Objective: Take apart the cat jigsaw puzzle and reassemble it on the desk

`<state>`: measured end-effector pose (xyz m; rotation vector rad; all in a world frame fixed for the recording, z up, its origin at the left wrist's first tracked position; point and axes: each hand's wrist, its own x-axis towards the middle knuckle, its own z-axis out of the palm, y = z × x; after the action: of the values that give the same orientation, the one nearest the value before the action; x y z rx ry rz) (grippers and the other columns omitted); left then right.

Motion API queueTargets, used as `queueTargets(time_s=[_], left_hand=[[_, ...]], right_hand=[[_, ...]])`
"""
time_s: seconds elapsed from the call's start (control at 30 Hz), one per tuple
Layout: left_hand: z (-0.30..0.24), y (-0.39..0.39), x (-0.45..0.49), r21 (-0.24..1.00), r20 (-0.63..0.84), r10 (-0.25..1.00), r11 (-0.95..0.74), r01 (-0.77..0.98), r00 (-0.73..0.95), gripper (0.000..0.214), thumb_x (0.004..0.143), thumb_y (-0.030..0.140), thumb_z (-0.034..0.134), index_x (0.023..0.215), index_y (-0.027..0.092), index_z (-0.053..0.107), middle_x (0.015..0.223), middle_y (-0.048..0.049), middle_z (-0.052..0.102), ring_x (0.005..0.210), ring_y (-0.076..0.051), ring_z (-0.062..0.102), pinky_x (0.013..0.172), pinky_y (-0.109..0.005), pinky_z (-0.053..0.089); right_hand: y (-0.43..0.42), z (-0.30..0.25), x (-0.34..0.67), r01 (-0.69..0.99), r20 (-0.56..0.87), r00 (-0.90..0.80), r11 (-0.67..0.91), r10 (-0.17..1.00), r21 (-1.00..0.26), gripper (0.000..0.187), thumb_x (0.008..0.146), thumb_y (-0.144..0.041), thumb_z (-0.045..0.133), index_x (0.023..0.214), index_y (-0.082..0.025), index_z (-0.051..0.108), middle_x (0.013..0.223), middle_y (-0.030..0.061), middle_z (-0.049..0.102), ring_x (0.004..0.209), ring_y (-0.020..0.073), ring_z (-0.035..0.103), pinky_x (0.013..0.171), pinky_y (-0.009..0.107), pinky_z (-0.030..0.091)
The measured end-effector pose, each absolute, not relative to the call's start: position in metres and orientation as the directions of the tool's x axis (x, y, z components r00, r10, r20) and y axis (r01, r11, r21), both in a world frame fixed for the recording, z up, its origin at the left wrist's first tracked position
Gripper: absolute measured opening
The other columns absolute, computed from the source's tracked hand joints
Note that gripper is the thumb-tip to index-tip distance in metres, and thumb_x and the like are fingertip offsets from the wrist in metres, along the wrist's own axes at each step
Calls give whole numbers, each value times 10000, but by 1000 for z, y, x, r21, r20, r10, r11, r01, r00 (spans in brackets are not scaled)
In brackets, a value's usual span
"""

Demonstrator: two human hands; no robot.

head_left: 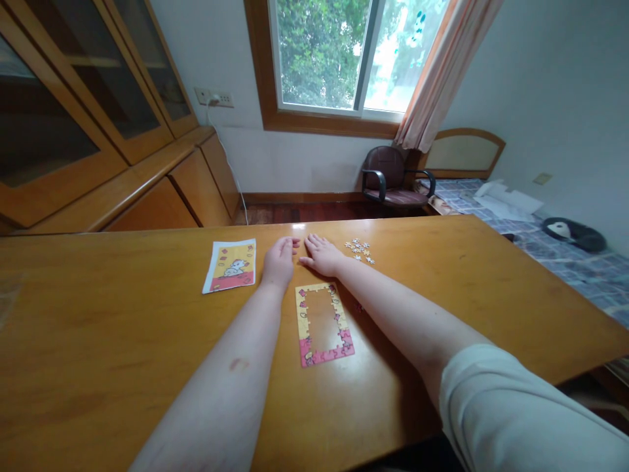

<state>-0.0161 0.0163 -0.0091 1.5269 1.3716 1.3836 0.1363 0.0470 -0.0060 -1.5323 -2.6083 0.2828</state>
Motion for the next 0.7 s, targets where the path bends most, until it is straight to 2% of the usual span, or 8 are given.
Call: queueTargets(time_s=[0.13,0.23,0.33,0.43,0.53,0.6,0.7], left_hand=[[-9,20,-21,949,268,933,-211,235,-242,360,896,398,382,930,168,658,921,-79,702,785,-185,626,742,-303,505],[-14,25,-22,962,237,937,-188,200,-258,356,885,405,395,920,166,657,905,-77,699,789,-184,627,741,-300,502],[-19,29,-22,968,217,942,-173,182,-257,356,882,405,395,921,173,662,916,-73,701,789,-179,625,740,-296,496],[-22,31,-22,975,190,946,-150,164,-264,356,876,404,397,922,177,668,917,-69,704,775,-176,618,714,-291,487],[-24,31,-21,980,170,949,-134,149,-266,349,865,396,406,921,176,670,903,-68,702,757,-175,610,697,-292,479],[-24,31,-21,981,163,951,-129,143,-261,345,859,394,411,913,174,671,885,-69,698,745,-174,604,688,-293,476],[-25,31,-22,982,164,953,-132,135,-255,344,854,400,419,904,172,672,868,-67,693,733,-172,598,677,-290,472]], right_hand=[[42,-1,113,801,10,-508,477,861,-362,671,945,-472,475,1465,-65,361,1541,192,314,1445,282,264,1193,409,217],[43,2,113,764,53,-467,433,883,-478,581,958,-391,468,1468,-127,381,1528,136,364,1420,230,333,1178,362,264],[42,5,138,738,111,-444,433,889,-517,542,972,-366,425,1474,-167,379,1523,96,386,1409,193,352,1178,348,263],[36,7,187,786,147,-393,415,908,-459,600,960,-398,438,1496,-148,333,1548,107,335,1431,204,307,1193,363,226],[27,3,235,899,63,-285,290,956,-328,773,912,-471,512,1527,-95,233,1590,171,187,1469,284,187,1204,436,164],[23,-3,254,939,-19,-240,227,971,-260,840,893,-539,514,1536,-101,198,1595,187,143,1475,319,136,1196,484,154],[25,-10,258,942,-41,-271,256,962,-218,861,895,-580,486,1534,-79,198,1589,204,146,1473,324,144,1195,477,154]])
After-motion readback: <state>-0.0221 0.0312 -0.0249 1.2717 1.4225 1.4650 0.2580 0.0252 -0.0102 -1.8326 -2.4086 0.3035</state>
